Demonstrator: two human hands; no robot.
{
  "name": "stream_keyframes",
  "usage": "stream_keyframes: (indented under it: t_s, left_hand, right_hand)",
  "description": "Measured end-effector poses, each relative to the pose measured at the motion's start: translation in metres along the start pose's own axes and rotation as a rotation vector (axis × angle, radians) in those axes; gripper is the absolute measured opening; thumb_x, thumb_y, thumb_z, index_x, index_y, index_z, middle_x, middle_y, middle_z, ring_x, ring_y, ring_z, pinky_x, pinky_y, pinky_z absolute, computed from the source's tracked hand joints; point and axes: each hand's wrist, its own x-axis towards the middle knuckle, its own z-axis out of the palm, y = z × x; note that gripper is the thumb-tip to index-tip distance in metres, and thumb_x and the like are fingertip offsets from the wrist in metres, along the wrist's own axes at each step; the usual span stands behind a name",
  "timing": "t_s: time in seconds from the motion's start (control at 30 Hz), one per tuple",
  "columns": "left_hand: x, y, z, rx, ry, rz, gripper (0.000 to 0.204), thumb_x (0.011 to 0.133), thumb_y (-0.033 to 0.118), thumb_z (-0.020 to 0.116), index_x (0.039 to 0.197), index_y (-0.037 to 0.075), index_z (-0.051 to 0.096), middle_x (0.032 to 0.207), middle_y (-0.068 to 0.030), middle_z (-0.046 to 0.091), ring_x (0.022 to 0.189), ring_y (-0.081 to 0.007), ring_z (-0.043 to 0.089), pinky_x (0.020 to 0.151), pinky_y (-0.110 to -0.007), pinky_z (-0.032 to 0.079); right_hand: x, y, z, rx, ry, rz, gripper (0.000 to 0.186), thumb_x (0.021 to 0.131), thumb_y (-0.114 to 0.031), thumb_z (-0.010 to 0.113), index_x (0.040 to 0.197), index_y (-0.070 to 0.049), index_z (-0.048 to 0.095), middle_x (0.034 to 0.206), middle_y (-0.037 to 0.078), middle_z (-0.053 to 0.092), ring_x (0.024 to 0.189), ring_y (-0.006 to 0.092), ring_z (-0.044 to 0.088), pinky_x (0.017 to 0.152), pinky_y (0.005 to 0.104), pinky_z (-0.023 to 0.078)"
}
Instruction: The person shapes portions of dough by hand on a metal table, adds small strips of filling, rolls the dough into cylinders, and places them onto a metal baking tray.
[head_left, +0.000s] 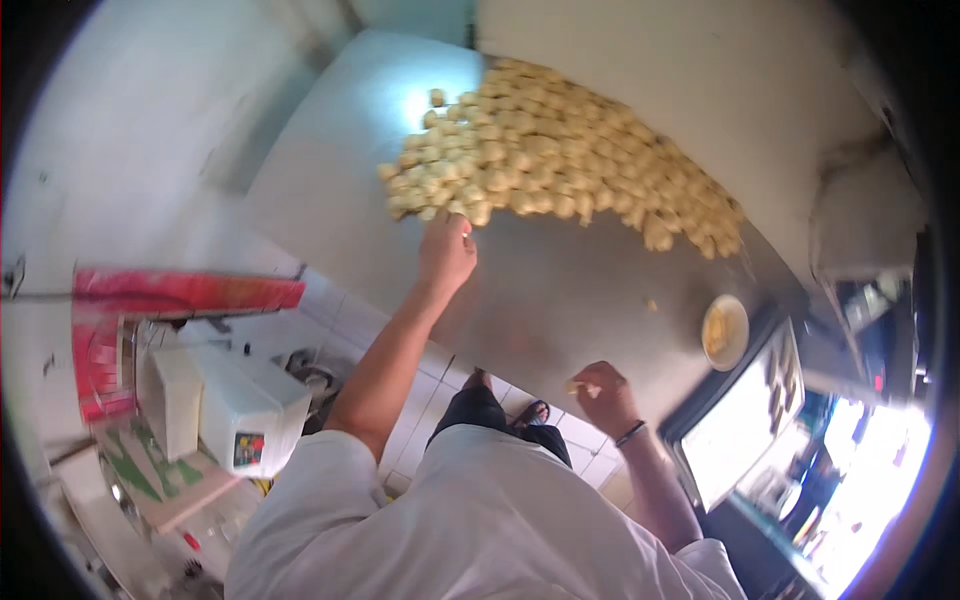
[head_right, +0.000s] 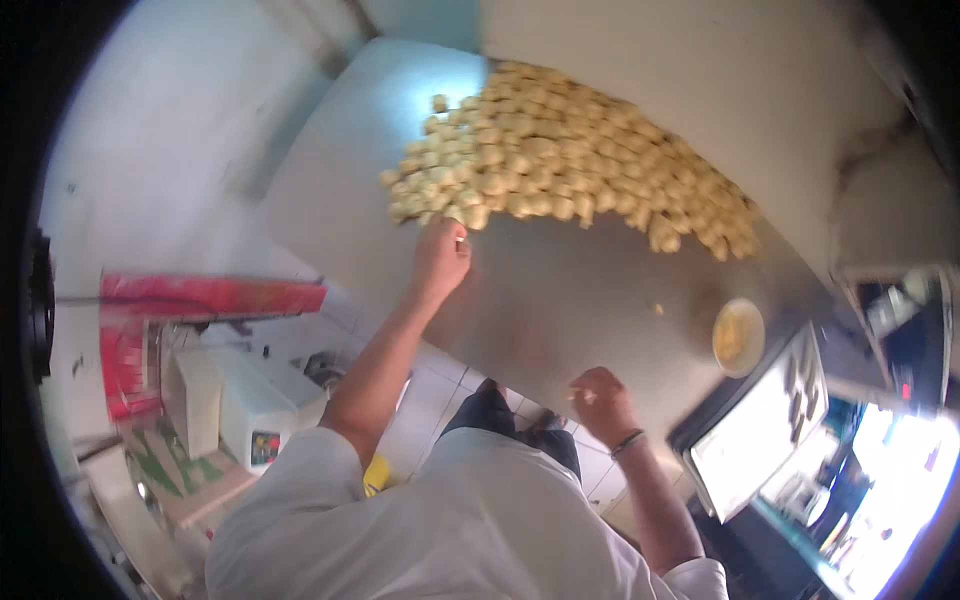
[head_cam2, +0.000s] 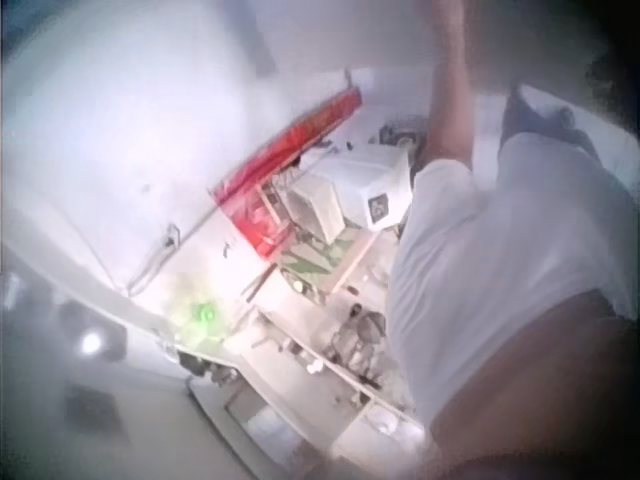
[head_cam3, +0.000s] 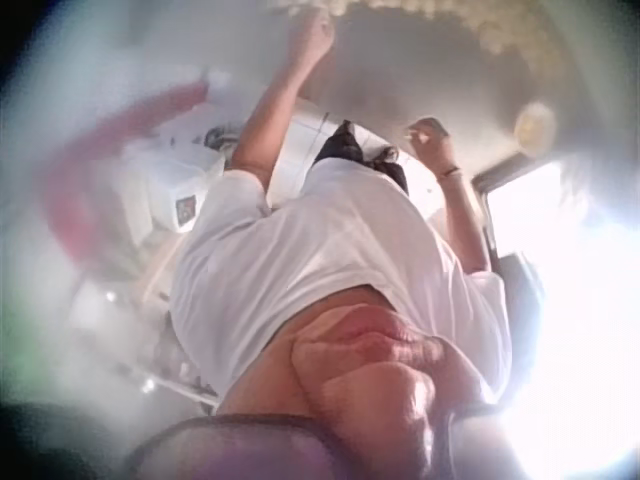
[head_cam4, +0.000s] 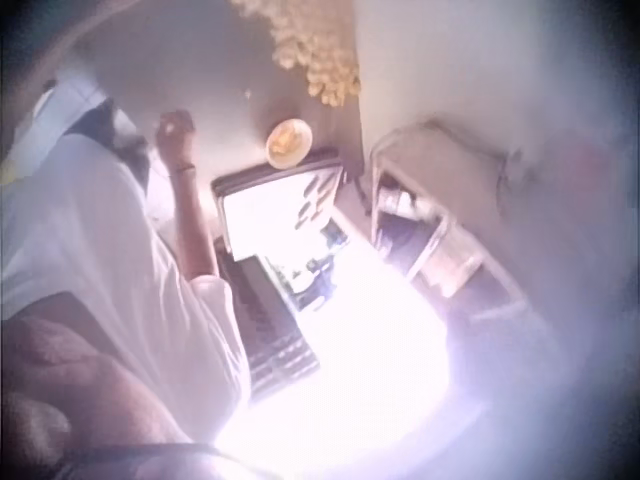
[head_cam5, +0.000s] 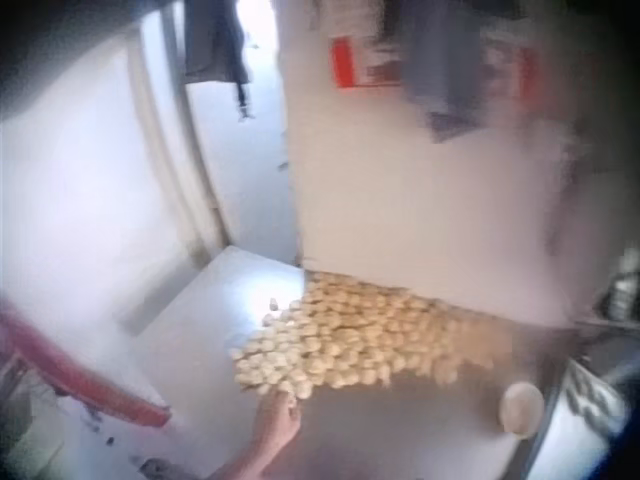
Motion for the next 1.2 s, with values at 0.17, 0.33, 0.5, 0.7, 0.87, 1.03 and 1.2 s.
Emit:
stream_keyframes:
  t_s: [0.17,0.33,0.5,0.7,0.87,1.03,1.2]
  left_hand:
    - [-0.032,0.171,0.008,-0.303,-0.171,0.376,0.022,0.076,-0.008,0.064,0.091,0.008,0.06,0.1,-0.0115,0.061,0.093,-0.0353,0.064,0.075,-0.048,0.054]
    - [-0.155,0.208,0.114,-0.143,-0.48,0.514,0.013,0.08,-0.003,0.066,0.09,0.004,0.065,0.105,-0.0125,0.061,0.102,-0.0345,0.063,0.088,-0.045,0.055]
    - [-0.183,0.243,0.107,-0.021,-0.45,0.483,0.028,0.087,0.012,0.064,0.113,0.002,0.066,0.131,-0.0162,0.063,0.118,-0.0363,0.06,0.106,-0.051,0.047]
    - [-0.167,0.261,0.111,0.203,-0.774,0.354,0.059,0.096,0.033,0.059,0.145,0.002,0.053,0.159,-0.0186,0.047,0.15,-0.0361,0.04,0.118,-0.071,0.027]
    - [-0.224,0.221,0.098,0.252,-0.51,0.517,0.058,0.101,0.042,0.052,0.148,0.009,0.053,0.163,-0.0137,0.044,0.15,-0.0346,0.042,0.119,-0.074,0.024]
    - [-0.178,0.255,0.079,0.285,-1.101,0.029,0.069,0.097,0.044,0.061,0.155,0.009,0.048,0.17,-0.0113,0.033,0.158,-0.0321,0.029,0.122,-0.073,0.016]
    - [-0.202,0.216,0.088,-0.18,-0.815,0.192,0.062,0.108,0.041,0.048,0.159,0.005,0.043,0.163,-0.012,0.046,0.154,-0.026,0.037,0.125,-0.055,0.025]
  right_hand:
    - [-0.057,0.041,-0.094,-0.376,0.422,0.042,0.013,0.081,-0.001,0.065,0.089,-0.005,0.074,0.098,0.013,0.071,0.097,0.0325,0.069,0.089,0.0436,0.057]
    - [-0.087,0.113,-0.044,-0.493,0.295,0.049,0.02,0.081,-0.005,0.062,0.097,-0.006,0.074,0.11,0.01,0.07,0.113,0.0317,0.064,0.099,0.0433,0.054]
    - [-0.13,0.117,-0.011,-0.466,0.505,-0.036,0.049,0.083,-0.011,0.065,0.132,-0.004,0.066,0.142,0.015,0.062,0.136,0.0334,0.055,0.117,0.0494,0.042]
    - [-0.109,0.094,-0.037,-0.605,0.254,0.081,0.067,0.099,-0.035,0.057,0.156,-0.005,0.041,0.158,0.014,0.05,0.151,0.0292,0.04,0.126,0.0581,0.024]
    - [-0.123,0.109,-0.016,-0.564,0.17,0.076,0.078,0.097,-0.053,0.057,0.157,-0.006,0.04,0.158,0.015,0.049,0.148,0.0289,0.045,0.125,0.0566,0.026]
    - [-0.1,0.067,-0.067,-0.442,-0.249,0.271,0.079,0.095,-0.06,0.06,0.155,-0.01,0.046,0.162,0.015,0.046,0.152,0.0292,0.04,0.124,0.0576,0.027]
    - [-0.17,0.123,-0.014,-0.262,0.285,-0.059,0.066,0.097,-0.043,0.066,0.153,-0.012,0.053,0.155,0.012,0.055,0.15,0.0286,0.043,0.127,0.0541,0.024]
